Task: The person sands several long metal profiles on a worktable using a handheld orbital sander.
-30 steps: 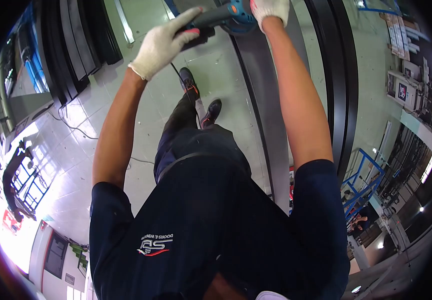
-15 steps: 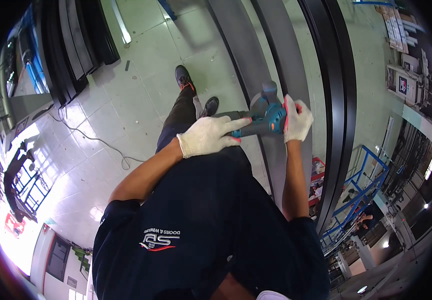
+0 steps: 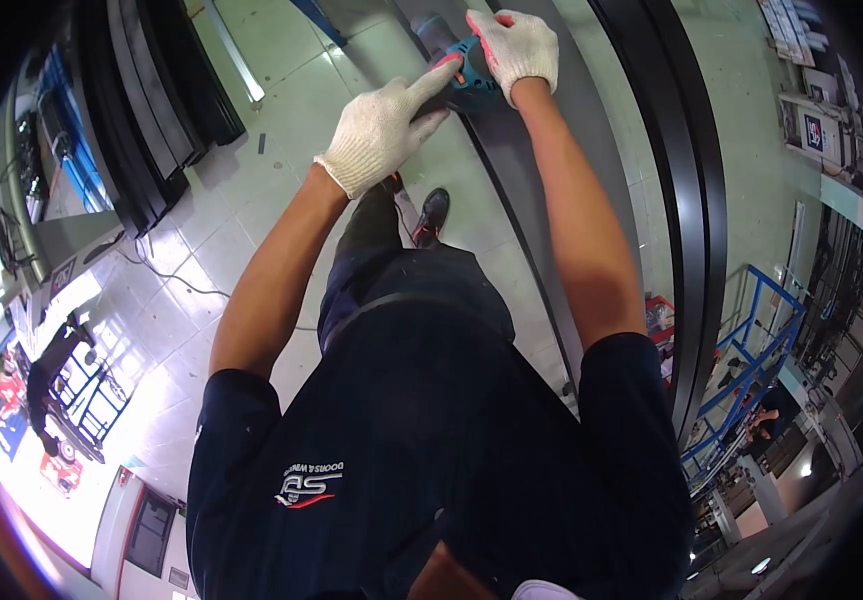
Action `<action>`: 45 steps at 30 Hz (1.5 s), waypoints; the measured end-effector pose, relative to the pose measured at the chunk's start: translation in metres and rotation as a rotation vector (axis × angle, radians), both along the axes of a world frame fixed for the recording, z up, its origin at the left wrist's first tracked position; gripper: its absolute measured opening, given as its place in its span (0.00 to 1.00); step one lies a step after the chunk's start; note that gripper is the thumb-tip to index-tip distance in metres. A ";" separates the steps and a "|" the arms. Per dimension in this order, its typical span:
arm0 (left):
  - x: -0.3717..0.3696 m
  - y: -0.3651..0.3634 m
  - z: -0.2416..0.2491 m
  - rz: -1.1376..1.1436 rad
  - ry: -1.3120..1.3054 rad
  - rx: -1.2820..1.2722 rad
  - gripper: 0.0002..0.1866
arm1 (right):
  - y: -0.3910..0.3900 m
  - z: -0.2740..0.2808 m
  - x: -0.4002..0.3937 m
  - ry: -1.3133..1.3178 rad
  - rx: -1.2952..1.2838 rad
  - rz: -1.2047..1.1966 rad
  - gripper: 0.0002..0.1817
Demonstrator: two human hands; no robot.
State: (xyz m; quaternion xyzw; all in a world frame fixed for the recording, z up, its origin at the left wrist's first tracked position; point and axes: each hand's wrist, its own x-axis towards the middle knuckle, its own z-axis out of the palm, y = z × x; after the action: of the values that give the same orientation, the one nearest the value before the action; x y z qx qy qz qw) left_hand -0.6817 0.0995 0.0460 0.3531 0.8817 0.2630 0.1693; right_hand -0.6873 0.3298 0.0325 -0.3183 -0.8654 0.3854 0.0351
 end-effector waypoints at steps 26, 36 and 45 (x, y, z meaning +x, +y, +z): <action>0.009 -0.021 -0.014 -0.095 -0.204 0.271 0.37 | -0.004 0.001 0.022 0.020 0.027 0.067 0.30; 0.011 -0.007 -0.005 -0.115 -0.215 0.177 0.37 | 0.023 -0.026 0.037 0.076 -0.030 -0.012 0.28; -0.194 -0.012 -0.008 0.048 0.147 0.080 0.37 | -0.016 0.005 -0.220 0.114 0.100 0.080 0.23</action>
State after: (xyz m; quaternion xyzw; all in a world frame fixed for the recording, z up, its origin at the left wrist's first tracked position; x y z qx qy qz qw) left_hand -0.8760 0.0880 0.0383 0.3568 0.8888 0.2753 0.0838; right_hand -0.9073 0.3139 0.0371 -0.2588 -0.8923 0.3600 0.0847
